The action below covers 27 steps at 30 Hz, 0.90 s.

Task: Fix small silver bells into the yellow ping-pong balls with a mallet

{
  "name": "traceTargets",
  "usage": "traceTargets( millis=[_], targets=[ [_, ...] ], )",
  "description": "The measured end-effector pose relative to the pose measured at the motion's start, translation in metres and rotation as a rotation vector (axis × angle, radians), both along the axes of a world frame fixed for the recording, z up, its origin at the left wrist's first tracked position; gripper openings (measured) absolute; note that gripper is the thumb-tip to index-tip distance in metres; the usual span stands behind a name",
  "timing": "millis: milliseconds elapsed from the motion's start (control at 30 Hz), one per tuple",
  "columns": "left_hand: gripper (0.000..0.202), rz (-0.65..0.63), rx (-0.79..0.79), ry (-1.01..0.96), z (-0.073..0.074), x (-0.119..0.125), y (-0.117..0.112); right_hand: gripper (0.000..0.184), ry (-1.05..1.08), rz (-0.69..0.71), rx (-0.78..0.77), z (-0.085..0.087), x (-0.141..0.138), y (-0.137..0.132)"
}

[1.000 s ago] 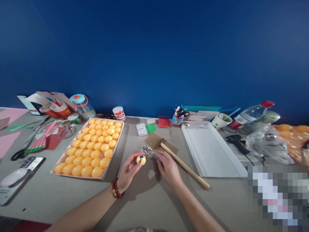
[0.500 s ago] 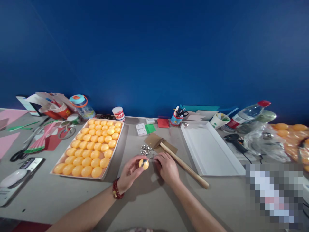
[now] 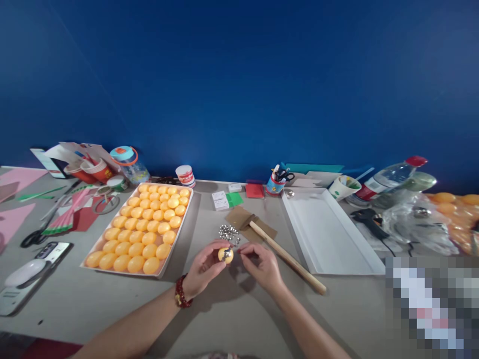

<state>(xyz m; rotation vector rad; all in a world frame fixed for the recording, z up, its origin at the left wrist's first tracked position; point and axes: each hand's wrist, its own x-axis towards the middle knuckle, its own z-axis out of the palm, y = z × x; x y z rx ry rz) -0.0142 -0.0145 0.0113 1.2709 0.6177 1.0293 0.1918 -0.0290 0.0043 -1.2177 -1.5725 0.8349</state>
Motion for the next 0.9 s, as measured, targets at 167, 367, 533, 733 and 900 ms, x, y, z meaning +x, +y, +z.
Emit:
traceTargets(
  millis=[167,367,533,733,900],
  targets=[
    [0.031,-0.009,-0.030,-0.029,0.001,0.000,0.000,0.005,0.057,-0.040,0.072,0.007,-0.001,-0.003],
    [0.030,-0.014,-0.065,-0.022,-0.001,-0.001,0.000,0.004,0.069,-0.066,-0.002,0.008,-0.001,-0.004],
    [0.030,0.017,-0.097,-0.008,0.000,-0.001,0.000,0.013,0.188,-0.032,-0.137,0.004,-0.002,-0.002],
    [0.032,0.012,-0.110,-0.006,0.004,0.000,0.000,0.026,0.502,0.060,-0.430,0.006,-0.006,-0.003],
    [0.030,-0.025,-0.103,-0.001,0.005,-0.002,0.000,0.028,0.614,0.114,-0.503,0.014,-0.009,-0.004]
  ],
)
